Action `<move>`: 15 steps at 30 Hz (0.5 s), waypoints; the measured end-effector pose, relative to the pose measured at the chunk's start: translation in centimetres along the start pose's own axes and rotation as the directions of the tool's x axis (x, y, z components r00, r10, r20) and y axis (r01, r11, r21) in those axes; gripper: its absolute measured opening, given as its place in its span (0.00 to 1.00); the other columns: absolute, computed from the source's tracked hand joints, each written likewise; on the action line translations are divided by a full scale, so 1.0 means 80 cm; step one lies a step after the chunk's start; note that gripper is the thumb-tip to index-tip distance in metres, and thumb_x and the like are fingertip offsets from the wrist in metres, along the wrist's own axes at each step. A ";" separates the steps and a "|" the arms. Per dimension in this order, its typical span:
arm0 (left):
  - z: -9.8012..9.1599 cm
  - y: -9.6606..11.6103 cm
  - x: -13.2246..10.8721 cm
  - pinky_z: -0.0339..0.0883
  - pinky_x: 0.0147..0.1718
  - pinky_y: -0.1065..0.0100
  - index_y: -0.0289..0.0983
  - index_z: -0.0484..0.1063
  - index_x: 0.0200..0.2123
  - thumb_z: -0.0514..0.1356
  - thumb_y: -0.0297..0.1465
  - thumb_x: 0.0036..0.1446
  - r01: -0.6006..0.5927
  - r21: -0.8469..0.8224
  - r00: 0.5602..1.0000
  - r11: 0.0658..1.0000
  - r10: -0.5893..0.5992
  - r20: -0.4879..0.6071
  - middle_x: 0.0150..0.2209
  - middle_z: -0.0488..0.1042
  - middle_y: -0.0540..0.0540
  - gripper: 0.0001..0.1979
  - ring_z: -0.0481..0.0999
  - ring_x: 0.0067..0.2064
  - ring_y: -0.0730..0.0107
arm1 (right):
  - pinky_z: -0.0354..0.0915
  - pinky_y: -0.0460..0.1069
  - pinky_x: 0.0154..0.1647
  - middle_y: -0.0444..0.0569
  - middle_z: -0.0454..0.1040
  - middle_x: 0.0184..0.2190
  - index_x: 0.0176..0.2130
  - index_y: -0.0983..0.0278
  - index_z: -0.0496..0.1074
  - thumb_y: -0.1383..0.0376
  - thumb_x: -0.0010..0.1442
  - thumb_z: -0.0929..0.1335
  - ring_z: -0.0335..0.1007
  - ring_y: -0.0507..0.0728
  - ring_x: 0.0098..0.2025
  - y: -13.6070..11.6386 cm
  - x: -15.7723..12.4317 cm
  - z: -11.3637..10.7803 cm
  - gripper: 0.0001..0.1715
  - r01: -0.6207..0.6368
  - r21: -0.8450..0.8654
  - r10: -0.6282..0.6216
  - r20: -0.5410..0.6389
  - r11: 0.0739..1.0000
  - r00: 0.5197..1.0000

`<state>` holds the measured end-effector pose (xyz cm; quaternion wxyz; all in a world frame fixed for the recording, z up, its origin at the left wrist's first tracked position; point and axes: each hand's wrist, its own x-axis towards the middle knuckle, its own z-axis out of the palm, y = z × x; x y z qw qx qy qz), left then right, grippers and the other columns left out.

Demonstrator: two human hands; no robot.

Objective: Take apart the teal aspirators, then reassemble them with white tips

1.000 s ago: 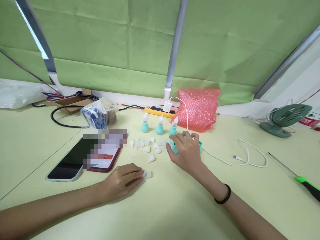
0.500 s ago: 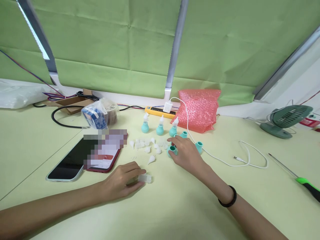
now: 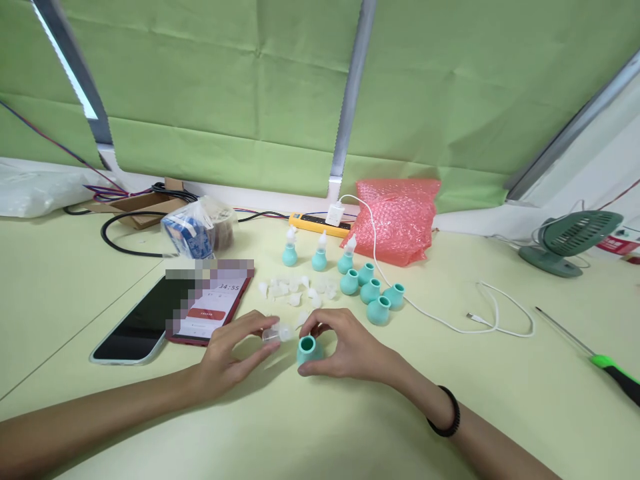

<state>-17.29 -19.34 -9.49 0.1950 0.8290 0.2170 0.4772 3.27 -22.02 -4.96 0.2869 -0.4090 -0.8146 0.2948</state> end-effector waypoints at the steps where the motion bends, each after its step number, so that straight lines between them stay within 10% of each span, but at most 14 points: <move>1: 0.000 0.000 0.000 0.64 0.31 0.69 0.34 0.62 0.43 0.57 0.25 0.50 0.034 -0.004 0.999 0.999 -0.034 -0.007 0.30 0.68 0.46 0.15 0.67 0.32 0.71 | 0.66 0.48 0.35 0.46 0.70 0.30 0.31 0.64 0.67 0.66 0.42 0.71 0.67 0.52 0.32 0.004 0.001 0.003 0.13 -0.005 0.042 0.005 -0.010 0.999 1.000; 8: -0.002 0.001 -0.001 0.63 0.33 0.69 0.34 0.62 0.42 0.52 0.21 0.53 -0.020 -0.061 1.000 0.998 0.020 0.010 0.34 0.66 0.45 0.12 0.66 0.36 0.71 | 0.64 0.50 0.35 0.48 0.71 0.32 0.41 0.62 0.66 0.65 0.45 0.70 0.66 0.55 0.34 0.029 -0.002 0.036 0.22 0.210 -0.064 -0.218 -0.169 0.976 0.961; 15: -0.001 0.000 0.000 0.63 0.31 0.71 0.34 0.63 0.44 0.55 0.23 0.53 0.038 -0.059 0.999 0.998 -0.036 0.026 0.31 0.67 0.46 0.14 0.67 0.32 0.73 | 0.62 0.52 0.38 0.51 0.66 0.37 0.47 0.63 0.57 0.71 0.49 0.63 0.63 0.56 0.39 0.024 -0.012 0.053 0.24 0.129 -0.230 -0.194 -0.291 0.965 0.937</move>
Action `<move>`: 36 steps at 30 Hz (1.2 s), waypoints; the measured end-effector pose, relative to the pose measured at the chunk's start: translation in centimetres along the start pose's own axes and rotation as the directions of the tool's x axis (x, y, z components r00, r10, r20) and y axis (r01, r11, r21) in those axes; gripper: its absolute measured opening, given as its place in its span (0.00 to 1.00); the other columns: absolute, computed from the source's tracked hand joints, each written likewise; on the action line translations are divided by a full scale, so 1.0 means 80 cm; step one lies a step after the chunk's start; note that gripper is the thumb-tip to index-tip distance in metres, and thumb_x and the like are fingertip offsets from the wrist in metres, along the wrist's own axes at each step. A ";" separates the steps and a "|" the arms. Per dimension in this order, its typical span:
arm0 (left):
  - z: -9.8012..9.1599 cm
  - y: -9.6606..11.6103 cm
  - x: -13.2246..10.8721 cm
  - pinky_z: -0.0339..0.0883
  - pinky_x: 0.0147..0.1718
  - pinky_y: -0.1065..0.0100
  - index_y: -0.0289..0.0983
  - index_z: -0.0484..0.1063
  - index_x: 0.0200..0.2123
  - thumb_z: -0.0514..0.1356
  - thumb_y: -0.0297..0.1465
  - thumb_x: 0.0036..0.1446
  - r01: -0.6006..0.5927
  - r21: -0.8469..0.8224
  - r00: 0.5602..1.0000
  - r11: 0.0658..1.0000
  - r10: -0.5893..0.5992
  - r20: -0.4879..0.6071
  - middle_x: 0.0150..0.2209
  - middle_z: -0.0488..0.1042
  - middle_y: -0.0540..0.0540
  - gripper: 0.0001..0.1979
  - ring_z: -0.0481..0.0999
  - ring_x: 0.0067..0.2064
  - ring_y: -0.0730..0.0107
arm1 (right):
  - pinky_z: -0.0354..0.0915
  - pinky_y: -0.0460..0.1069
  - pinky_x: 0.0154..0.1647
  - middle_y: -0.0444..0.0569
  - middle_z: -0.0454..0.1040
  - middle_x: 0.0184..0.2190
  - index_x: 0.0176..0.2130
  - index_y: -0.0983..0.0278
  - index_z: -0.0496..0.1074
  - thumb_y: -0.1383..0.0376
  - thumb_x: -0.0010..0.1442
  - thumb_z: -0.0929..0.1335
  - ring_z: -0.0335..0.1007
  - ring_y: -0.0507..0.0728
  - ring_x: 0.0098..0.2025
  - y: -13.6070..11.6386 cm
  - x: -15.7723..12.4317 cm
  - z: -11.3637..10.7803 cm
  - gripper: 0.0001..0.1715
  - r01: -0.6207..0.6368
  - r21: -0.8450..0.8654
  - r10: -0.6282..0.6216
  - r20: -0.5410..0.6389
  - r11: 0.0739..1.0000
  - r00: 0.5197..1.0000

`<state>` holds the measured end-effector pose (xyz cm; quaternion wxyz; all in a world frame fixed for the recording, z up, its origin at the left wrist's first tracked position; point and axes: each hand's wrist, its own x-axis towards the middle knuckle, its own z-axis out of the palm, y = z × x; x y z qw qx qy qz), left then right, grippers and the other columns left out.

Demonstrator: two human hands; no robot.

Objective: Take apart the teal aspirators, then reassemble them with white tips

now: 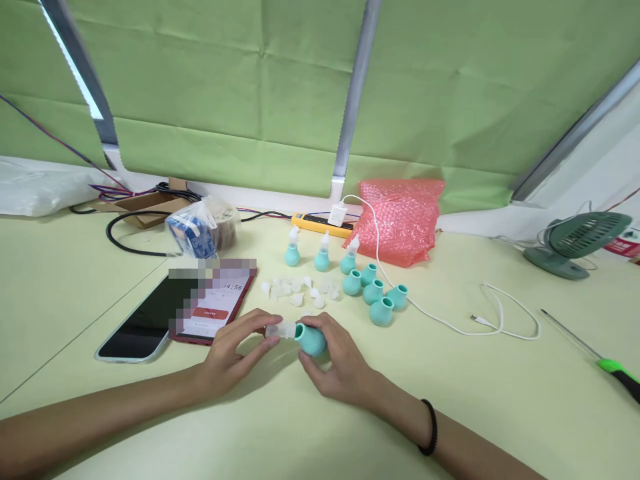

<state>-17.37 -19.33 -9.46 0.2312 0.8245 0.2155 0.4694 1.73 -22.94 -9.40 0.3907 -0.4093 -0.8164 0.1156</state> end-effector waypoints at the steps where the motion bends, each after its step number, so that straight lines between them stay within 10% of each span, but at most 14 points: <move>1: 0.000 0.000 0.000 0.63 0.30 0.71 0.34 0.64 0.43 0.55 0.23 0.53 0.011 -0.007 1.000 1.000 -0.011 0.020 0.31 0.68 0.46 0.13 0.67 0.32 0.73 | 0.62 0.51 0.35 0.50 0.67 0.35 0.45 0.62 0.58 0.72 0.48 0.64 0.63 0.56 0.37 -0.001 0.001 -0.001 0.23 0.020 0.011 -0.020 -0.021 1.000 1.000; 15: 0.003 -0.001 0.006 0.67 0.24 0.74 0.28 0.68 0.38 0.56 0.26 0.51 0.060 -0.056 0.985 0.997 -0.050 0.165 0.30 0.73 0.41 0.10 0.71 0.28 0.72 | 0.57 0.44 0.21 0.44 0.65 0.24 0.35 0.63 0.60 0.76 0.44 0.61 0.61 0.51 0.23 0.005 -0.005 0.008 0.16 0.065 -0.218 -0.094 -0.124 0.974 0.988; 22: 0.002 0.004 0.003 0.65 0.25 0.73 0.28 0.68 0.38 0.56 0.24 0.52 -0.069 -0.057 0.983 0.996 0.077 0.167 0.28 0.72 0.41 0.09 0.70 0.28 0.71 | 0.58 0.43 0.25 0.42 0.66 0.23 0.29 0.63 0.63 0.75 0.39 0.62 0.62 0.50 0.24 -0.009 0.003 0.004 0.14 -0.156 0.055 0.156 -0.010 0.986 0.988; 36: -0.001 0.011 -0.001 0.63 0.21 0.72 0.29 0.61 0.43 0.50 0.21 0.54 -0.423 0.162 0.884 0.892 0.367 0.289 0.25 0.69 0.42 0.11 0.66 0.25 0.71 | 0.52 0.40 0.19 0.38 0.59 0.18 0.24 0.66 0.65 0.75 0.35 0.66 0.54 0.47 0.22 -0.023 0.015 -0.014 0.10 -0.636 0.255 0.475 0.481 0.729 0.737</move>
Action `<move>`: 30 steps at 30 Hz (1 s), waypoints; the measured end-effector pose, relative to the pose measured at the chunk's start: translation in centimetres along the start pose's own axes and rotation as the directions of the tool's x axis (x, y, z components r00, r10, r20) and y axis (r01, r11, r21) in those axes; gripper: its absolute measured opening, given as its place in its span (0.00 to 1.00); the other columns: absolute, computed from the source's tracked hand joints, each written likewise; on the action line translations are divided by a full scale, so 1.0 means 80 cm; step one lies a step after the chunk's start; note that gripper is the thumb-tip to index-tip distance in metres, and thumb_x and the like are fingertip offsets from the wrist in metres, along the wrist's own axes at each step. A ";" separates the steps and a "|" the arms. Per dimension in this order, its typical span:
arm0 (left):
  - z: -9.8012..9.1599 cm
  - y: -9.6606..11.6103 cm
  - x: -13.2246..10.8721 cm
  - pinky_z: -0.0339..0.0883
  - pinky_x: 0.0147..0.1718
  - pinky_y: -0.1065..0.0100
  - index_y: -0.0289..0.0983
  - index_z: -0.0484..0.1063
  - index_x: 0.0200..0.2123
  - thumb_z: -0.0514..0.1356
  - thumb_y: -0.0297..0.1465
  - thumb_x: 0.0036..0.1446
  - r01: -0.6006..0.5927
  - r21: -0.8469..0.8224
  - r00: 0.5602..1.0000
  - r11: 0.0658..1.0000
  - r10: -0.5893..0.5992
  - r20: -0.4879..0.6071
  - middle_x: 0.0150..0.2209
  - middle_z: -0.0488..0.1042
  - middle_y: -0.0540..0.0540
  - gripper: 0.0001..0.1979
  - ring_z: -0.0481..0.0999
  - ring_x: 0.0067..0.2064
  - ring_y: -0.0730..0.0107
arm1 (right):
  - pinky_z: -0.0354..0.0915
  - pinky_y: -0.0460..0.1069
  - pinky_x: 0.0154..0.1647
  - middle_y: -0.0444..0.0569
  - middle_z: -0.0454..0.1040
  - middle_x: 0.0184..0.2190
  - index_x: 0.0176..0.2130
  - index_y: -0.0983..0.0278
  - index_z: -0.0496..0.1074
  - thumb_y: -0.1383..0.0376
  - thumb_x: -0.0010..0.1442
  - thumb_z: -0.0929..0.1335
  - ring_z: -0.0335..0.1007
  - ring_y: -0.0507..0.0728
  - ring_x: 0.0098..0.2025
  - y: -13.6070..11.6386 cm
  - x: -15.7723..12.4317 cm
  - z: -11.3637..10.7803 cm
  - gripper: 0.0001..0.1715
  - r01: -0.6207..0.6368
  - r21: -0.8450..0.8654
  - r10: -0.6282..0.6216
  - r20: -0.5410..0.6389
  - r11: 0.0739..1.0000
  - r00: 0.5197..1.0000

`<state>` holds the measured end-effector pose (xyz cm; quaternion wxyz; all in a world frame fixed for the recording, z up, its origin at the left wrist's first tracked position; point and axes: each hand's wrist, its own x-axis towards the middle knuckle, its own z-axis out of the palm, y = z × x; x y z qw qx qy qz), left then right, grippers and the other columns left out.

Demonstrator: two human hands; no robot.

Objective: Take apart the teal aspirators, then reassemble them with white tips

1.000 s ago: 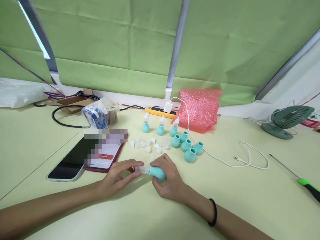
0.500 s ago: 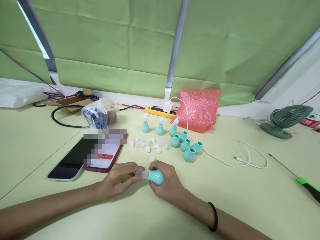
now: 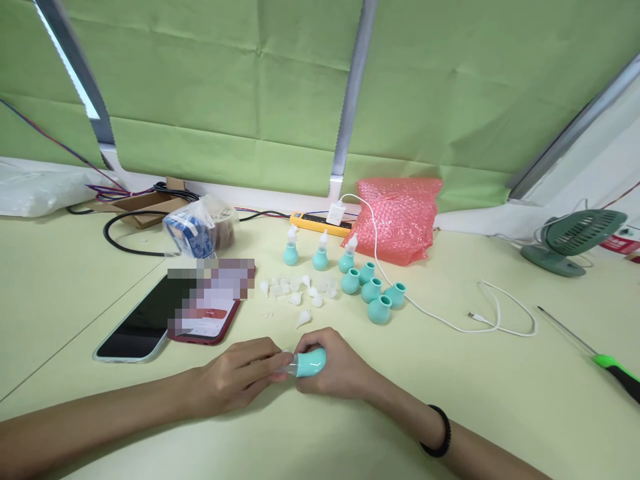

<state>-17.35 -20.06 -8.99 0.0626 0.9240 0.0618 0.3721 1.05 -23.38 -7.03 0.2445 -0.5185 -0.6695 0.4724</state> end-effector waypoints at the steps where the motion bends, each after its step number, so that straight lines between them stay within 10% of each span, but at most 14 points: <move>1: 0.000 0.001 0.000 0.62 0.21 0.72 0.30 0.61 0.43 0.50 0.21 0.55 0.000 0.015 1.000 1.000 0.000 0.008 0.25 0.69 0.43 0.11 0.66 0.24 0.72 | 0.52 0.40 0.18 0.38 0.59 0.18 0.24 0.65 0.64 0.75 0.35 0.66 0.54 0.46 0.21 -0.001 -0.001 0.000 0.10 -0.016 0.020 0.016 0.014 1.000 1.000; 15: 0.004 0.001 -0.002 0.65 0.24 0.72 0.33 0.63 0.44 0.53 0.24 0.53 0.077 -0.149 0.995 0.986 -0.086 -0.058 0.28 0.70 0.43 0.13 0.69 0.27 0.72 | 0.54 0.39 0.10 0.37 0.61 0.15 0.25 0.66 0.64 0.70 0.39 0.68 0.55 0.44 0.13 -0.002 0.001 -0.001 0.08 -0.195 0.257 0.141 0.215 0.947 0.966; 21: 0.001 0.002 0.005 0.70 0.31 0.71 0.34 0.64 0.44 0.58 0.28 0.49 0.507 -0.478 0.786 0.717 -0.613 -0.085 0.31 0.72 0.46 0.16 0.72 0.32 0.71 | 0.66 0.45 0.23 0.42 0.64 0.26 0.34 0.64 0.61 0.66 0.44 0.68 0.63 0.48 0.22 -0.007 -0.002 0.016 0.15 0.090 0.460 -0.090 -0.022 0.884 0.996; 30: -0.008 0.004 0.008 0.63 0.37 0.65 0.33 0.64 0.35 0.53 0.29 0.53 0.432 -0.539 0.818 0.723 -0.566 -0.104 0.36 0.67 0.41 0.06 0.67 0.39 0.65 | 0.58 0.55 0.48 0.54 0.59 0.45 0.47 0.62 0.54 0.69 0.53 0.63 0.56 0.58 0.49 0.004 -0.010 0.022 0.21 0.466 -0.278 -0.529 -0.227 0.840 0.818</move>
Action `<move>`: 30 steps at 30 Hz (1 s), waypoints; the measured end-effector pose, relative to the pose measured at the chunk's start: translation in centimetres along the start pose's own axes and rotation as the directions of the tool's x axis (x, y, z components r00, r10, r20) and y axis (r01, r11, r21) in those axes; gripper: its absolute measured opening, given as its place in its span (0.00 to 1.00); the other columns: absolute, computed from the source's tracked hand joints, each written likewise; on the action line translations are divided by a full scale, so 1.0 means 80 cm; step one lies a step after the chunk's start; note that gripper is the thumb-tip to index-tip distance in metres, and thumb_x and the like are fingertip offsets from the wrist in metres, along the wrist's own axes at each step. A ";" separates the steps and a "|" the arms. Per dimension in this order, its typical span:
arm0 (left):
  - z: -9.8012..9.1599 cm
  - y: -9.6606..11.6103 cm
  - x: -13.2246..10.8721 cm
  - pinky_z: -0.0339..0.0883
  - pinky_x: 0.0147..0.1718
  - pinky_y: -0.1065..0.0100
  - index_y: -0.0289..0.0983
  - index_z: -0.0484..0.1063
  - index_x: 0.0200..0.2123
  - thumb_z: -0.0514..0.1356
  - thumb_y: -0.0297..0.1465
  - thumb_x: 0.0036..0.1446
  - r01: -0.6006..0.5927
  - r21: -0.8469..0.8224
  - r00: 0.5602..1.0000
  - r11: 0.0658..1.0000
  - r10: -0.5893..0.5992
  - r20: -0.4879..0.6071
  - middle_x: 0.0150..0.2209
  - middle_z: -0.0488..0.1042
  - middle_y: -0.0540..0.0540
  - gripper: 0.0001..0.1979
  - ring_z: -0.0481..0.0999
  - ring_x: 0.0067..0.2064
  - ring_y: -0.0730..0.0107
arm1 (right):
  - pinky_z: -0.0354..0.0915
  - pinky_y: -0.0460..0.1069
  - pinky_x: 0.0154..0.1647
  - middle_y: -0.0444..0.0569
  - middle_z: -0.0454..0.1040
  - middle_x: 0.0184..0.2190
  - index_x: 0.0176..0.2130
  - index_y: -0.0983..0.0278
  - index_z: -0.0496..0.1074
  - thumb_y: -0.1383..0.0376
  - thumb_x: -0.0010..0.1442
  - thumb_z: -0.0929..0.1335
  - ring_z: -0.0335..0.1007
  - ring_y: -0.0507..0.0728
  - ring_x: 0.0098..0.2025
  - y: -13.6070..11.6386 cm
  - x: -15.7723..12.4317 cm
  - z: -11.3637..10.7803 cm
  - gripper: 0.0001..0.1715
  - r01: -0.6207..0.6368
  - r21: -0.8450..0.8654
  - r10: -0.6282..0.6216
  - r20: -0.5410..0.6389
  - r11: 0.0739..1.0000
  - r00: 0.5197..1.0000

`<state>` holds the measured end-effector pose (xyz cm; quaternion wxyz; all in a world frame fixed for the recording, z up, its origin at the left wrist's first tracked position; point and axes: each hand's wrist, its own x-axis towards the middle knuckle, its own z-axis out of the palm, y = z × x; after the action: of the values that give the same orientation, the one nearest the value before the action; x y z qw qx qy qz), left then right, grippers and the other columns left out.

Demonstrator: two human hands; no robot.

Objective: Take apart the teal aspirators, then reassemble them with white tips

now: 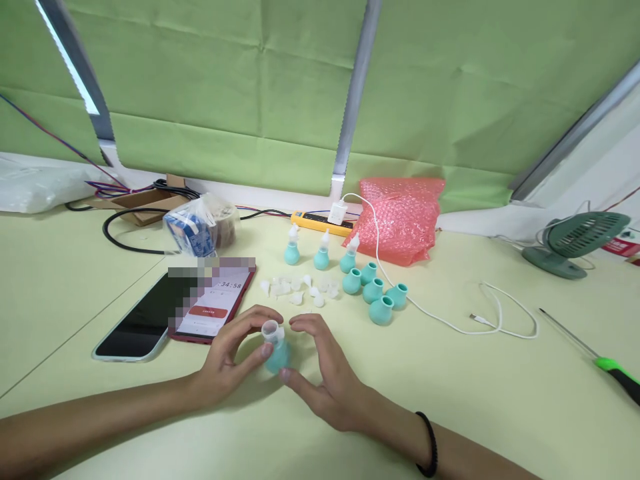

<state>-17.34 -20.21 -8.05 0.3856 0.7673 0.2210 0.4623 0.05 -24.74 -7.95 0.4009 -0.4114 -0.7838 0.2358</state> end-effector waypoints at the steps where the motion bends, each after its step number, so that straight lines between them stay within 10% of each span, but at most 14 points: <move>1: 0.000 0.000 -0.001 0.62 0.38 0.64 0.33 0.63 0.36 0.52 0.29 0.54 0.001 -0.004 1.000 1.000 -0.001 -0.008 0.37 0.67 0.41 0.06 0.66 0.39 0.65 | 0.57 0.56 0.49 0.55 0.58 0.47 0.47 0.62 0.55 0.69 0.54 0.62 0.54 0.59 0.50 0.003 0.002 -0.003 0.20 0.061 -0.092 -0.061 -0.005 0.994 0.998; 7: 0.001 -0.003 -0.006 0.59 0.26 0.71 0.35 0.57 0.35 0.47 0.35 0.57 0.190 -0.037 0.981 0.981 -0.188 0.053 0.26 0.66 0.48 0.09 0.66 0.29 0.72 | 0.55 0.61 0.45 0.56 0.56 0.52 0.46 0.64 0.61 0.73 0.53 0.60 0.52 0.64 0.49 0.034 0.016 -0.011 0.19 0.185 -0.636 -0.174 0.079 0.750 0.981; 13: 0.002 0.000 -0.004 0.52 0.22 0.74 0.34 0.59 0.34 0.49 0.33 0.56 0.241 0.063 0.963 0.968 -0.247 0.106 0.22 0.60 0.53 0.07 0.57 0.23 0.77 | 0.53 0.57 0.38 0.55 0.64 0.45 0.45 0.64 0.63 0.76 0.53 0.58 0.56 0.62 0.44 0.041 0.018 -0.007 0.20 0.194 -0.784 -0.058 0.199 0.589 0.978; 30: 0.002 0.001 0.000 0.54 0.23 0.75 0.35 0.65 0.33 0.53 0.32 0.52 0.231 0.128 0.958 0.965 -0.248 0.144 0.23 0.65 0.52 0.07 0.59 0.24 0.77 | 0.60 0.52 0.32 0.50 0.66 0.30 0.33 0.65 0.66 0.71 0.51 0.64 0.62 0.56 0.33 0.041 0.019 -0.015 0.06 0.178 -0.513 -0.251 -0.077 0.840 0.965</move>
<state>-17.22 -20.30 -7.98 0.4126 0.7892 0.3060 0.3367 2.01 -21.66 -8.94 0.3585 -0.4266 -0.8287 -0.0520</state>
